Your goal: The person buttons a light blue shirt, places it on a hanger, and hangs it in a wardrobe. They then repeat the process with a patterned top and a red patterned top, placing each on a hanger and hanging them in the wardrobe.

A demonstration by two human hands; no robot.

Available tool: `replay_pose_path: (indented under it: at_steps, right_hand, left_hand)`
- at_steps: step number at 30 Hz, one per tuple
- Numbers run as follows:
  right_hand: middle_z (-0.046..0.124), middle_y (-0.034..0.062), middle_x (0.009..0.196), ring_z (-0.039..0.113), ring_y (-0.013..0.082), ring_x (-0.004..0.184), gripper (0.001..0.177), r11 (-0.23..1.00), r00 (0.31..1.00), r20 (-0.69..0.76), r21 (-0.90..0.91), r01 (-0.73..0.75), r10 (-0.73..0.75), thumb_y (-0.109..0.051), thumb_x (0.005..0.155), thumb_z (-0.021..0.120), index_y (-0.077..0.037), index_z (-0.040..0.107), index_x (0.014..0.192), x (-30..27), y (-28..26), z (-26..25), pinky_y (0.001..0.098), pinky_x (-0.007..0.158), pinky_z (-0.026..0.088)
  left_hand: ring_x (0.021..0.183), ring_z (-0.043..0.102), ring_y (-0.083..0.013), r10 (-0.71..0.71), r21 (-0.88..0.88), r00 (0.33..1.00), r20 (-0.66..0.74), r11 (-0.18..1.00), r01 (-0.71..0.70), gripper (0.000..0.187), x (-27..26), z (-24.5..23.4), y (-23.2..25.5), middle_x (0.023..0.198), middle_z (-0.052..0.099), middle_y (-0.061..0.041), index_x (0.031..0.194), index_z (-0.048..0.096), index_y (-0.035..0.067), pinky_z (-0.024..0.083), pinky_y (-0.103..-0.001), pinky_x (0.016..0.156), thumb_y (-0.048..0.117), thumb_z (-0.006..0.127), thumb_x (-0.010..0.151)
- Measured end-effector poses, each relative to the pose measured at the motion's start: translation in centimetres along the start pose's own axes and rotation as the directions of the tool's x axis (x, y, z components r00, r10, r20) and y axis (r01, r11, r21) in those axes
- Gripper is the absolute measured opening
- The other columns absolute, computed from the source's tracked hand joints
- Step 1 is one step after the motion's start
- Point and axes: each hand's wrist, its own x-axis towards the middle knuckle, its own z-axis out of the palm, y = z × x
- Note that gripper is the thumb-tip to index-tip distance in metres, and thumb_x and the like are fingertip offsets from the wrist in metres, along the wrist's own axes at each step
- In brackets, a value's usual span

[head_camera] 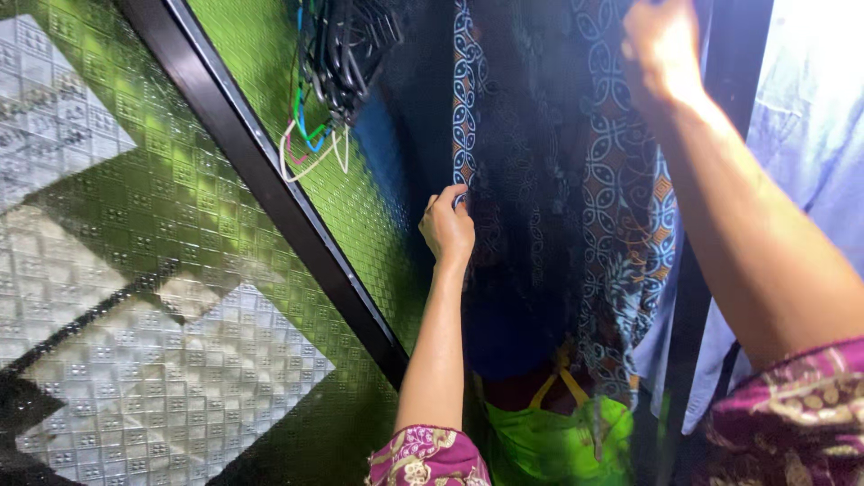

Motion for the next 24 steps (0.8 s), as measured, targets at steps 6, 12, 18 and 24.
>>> replay_pose_path:
  at_steps: [6,12,18,24]
  right_hand:
    - [0.055,0.0067,0.072,0.054,0.0215,0.057,0.013,0.975,0.977,-0.017,0.069,-0.212,0.214,-0.015,0.103,0.059,-0.004,0.056,0.095,-10.0,8.6,0.8,0.0447,0.051,0.037]
    - [0.061,0.0276,0.127,0.059,0.0456,0.119,0.063,0.906,0.895,-0.142,-0.109,0.41,-0.422,0.008,0.085,0.047,0.003,0.044,0.148,-22.2,12.8,-1.0,0.0504,0.101,0.047]
    - [0.056,0.0259,0.142,0.053,0.0446,0.133,0.059,0.972,0.997,-0.077,-0.234,-0.028,0.01,-0.004,0.099,0.056,-0.006,0.041,0.156,-27.1,22.5,-0.2,0.0478,0.11,0.042]
    - [0.038,0.0297,0.154,0.041,0.0463,0.139,0.085,0.915,0.951,-0.111,-0.262,-0.307,0.287,-0.024,0.096,0.069,-0.001,0.02,0.162,-29.8,28.4,-0.2,0.0474,0.115,0.036]
  left_hand:
    - [0.096,0.07,-0.0313,-0.006,-0.046,1.0,-0.025,0.999,0.005,0.025,-2.2,1.7,-1.6,0.1,0.072,-0.009,0.109,0.075,0.016,0.052,-0.043,0.087,0.006,0.071,0.087]
    - [0.088,0.069,-0.0328,-0.044,-0.108,0.999,-0.026,0.993,0.041,0.025,-4.7,2.1,-3.4,0.096,0.069,-0.011,0.103,0.077,0.015,0.055,-0.041,0.08,0.001,0.069,0.085]
    - [0.088,0.068,-0.0326,-0.04,-0.132,0.995,-0.094,0.991,0.028,0.027,-6.5,2.1,-5.3,0.097,0.067,-0.012,0.101,0.077,0.012,0.055,-0.04,0.079,-0.004,0.069,0.082]
    - [0.096,0.068,-0.0308,-0.079,-0.16,0.997,-0.004,0.984,0.077,0.04,-7.8,1.3,-6.0,0.11,0.066,-0.012,0.115,0.074,0.009,0.054,-0.038,0.086,-0.007,0.069,0.079]
